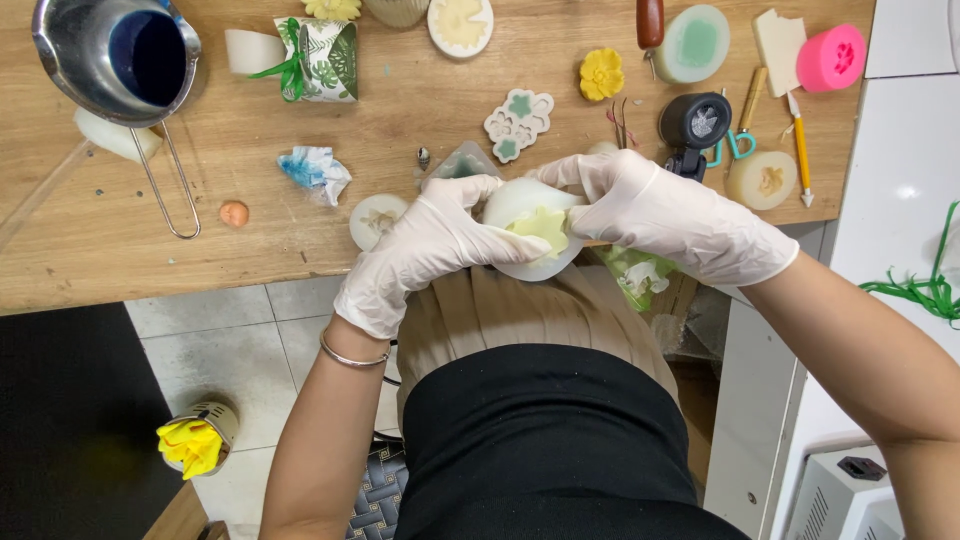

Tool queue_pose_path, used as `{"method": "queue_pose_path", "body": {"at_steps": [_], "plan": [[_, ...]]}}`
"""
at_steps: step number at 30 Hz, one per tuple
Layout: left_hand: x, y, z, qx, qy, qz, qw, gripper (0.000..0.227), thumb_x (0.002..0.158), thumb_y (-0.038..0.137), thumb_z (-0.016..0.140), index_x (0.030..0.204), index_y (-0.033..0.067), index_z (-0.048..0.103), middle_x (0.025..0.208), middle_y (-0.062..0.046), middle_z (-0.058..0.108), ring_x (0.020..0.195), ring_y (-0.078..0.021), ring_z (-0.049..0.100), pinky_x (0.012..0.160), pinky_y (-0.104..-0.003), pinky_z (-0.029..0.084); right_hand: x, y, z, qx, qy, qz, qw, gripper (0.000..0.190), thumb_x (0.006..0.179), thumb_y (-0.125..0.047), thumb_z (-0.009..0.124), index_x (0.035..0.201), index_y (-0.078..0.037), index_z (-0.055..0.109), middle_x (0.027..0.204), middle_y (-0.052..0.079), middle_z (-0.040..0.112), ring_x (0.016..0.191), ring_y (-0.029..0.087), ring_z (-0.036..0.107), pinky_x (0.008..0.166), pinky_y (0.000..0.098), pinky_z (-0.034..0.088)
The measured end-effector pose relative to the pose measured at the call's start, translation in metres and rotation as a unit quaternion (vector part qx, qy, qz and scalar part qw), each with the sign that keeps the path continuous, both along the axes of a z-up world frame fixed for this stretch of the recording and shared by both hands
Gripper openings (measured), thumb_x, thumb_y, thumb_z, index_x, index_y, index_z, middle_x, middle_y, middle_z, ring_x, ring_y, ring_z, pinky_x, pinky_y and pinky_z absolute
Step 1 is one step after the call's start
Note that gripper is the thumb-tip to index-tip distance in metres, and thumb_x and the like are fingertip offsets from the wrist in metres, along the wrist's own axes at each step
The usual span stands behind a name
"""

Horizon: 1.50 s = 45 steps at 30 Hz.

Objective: De-molding a flower-shaped candle from a silicone mold and detailing it with a small tool.

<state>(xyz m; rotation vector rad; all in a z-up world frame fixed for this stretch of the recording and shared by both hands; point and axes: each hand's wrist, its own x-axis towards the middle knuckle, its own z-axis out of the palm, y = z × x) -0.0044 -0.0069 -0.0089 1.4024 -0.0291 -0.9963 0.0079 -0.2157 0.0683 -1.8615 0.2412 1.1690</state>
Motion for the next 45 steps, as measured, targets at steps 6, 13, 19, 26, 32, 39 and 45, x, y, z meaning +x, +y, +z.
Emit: {"method": "queue_pose_path", "body": {"at_steps": [6, 13, 19, 26, 32, 39, 45], "plan": [[-0.002, 0.006, -0.002, -0.03, 0.033, 0.003, 0.999, 0.053, 0.067, 0.024, 0.093, 0.111, 0.0004, 0.075, 0.1, -0.005, 0.078, 0.089, -0.0091, 0.072, 0.079, -0.025, 0.062, -0.003, -0.006, -0.008, 0.036, -0.001, 0.005, 0.999, 0.057, 0.081, -0.002, 0.054, 0.136, -0.004, 0.063, 0.105, 0.005, 0.077, 0.091, 0.008, 0.069, 0.085, 0.0232, 0.054], [-0.006, 0.015, 0.005, -0.022, 0.023, -0.01, 0.999, 0.059, 0.062, 0.022, 0.095, 0.113, -0.0004, 0.075, 0.102, -0.006, 0.077, 0.095, -0.0105, 0.071, 0.085, -0.025, 0.059, -0.003, 0.002, 0.002, -0.016, 0.02, 0.028, 0.999, 0.055, 0.082, -0.004, 0.056, 0.135, -0.009, 0.066, 0.097, 0.004, 0.077, 0.082, 0.009, 0.066, 0.077, 0.0235, 0.053], [-0.007, 0.017, 0.002, -0.042, 0.029, -0.025, 0.998, 0.076, 0.061, 0.021, 0.096, 0.127, -0.0026, 0.067, 0.109, -0.006, 0.077, 0.1, -0.0111, 0.071, 0.089, -0.026, 0.058, -0.01, -0.005, -0.008, 0.037, 0.001, 0.007, 0.999, 0.048, 0.081, -0.002, 0.058, 0.128, -0.003, 0.07, 0.1, -0.001, 0.075, 0.083, 0.003, 0.064, 0.075, 0.0185, 0.052], [-0.013, 0.015, -0.006, -0.07, 0.07, -0.032, 0.995, 0.072, 0.061, 0.014, 0.095, 0.126, -0.0022, 0.069, 0.109, -0.006, 0.076, 0.1, -0.0114, 0.07, 0.091, -0.027, 0.057, -0.02, -0.021, -0.023, 0.03, 0.04, -0.011, 0.999, 0.053, 0.084, 0.002, 0.059, 0.136, -0.007, 0.067, 0.097, 0.005, 0.072, 0.077, 0.01, 0.057, 0.066, 0.0247, 0.046], [-0.017, 0.015, 0.003, -0.076, 0.09, -0.033, 0.993, 0.07, 0.06, 0.009, 0.094, 0.125, -0.0014, 0.069, 0.108, -0.005, 0.076, 0.1, -0.0118, 0.07, 0.091, -0.028, 0.057, -0.02, -0.015, -0.015, 0.103, -0.03, 0.007, 0.994, 0.048, 0.083, -0.004, 0.059, 0.131, -0.007, 0.066, 0.107, -0.008, 0.073, 0.091, -0.002, 0.063, 0.079, 0.0162, 0.051], [-0.02, 0.014, 0.013, -0.095, 0.112, -0.016, 0.989, 0.07, 0.063, 0.004, 0.089, 0.129, -0.0012, 0.067, 0.115, -0.007, 0.075, 0.106, -0.013, 0.07, 0.096, -0.029, 0.056, -0.033, -0.036, -0.039, 0.004, -0.003, 0.053, 0.999, 0.039, 0.098, -0.008, 0.059, 0.134, -0.009, 0.074, 0.092, 0.002, 0.072, 0.072, 0.011, 0.057, 0.062, 0.0304, 0.049], [-0.024, 0.01, 0.002, -0.117, 0.123, -0.01, 0.985, 0.068, 0.065, -0.001, 0.086, 0.13, -0.0047, 0.065, 0.117, -0.008, 0.074, 0.107, -0.0138, 0.069, 0.097, -0.029, 0.056, -0.024, -0.013, -0.023, 0.002, -0.04, 0.052, 0.998, 0.026, 0.098, -0.019, 0.058, 0.116, -0.006, 0.072, 0.091, -0.004, 0.074, 0.081, 0.005, 0.063, 0.072, 0.0229, 0.053]]}}
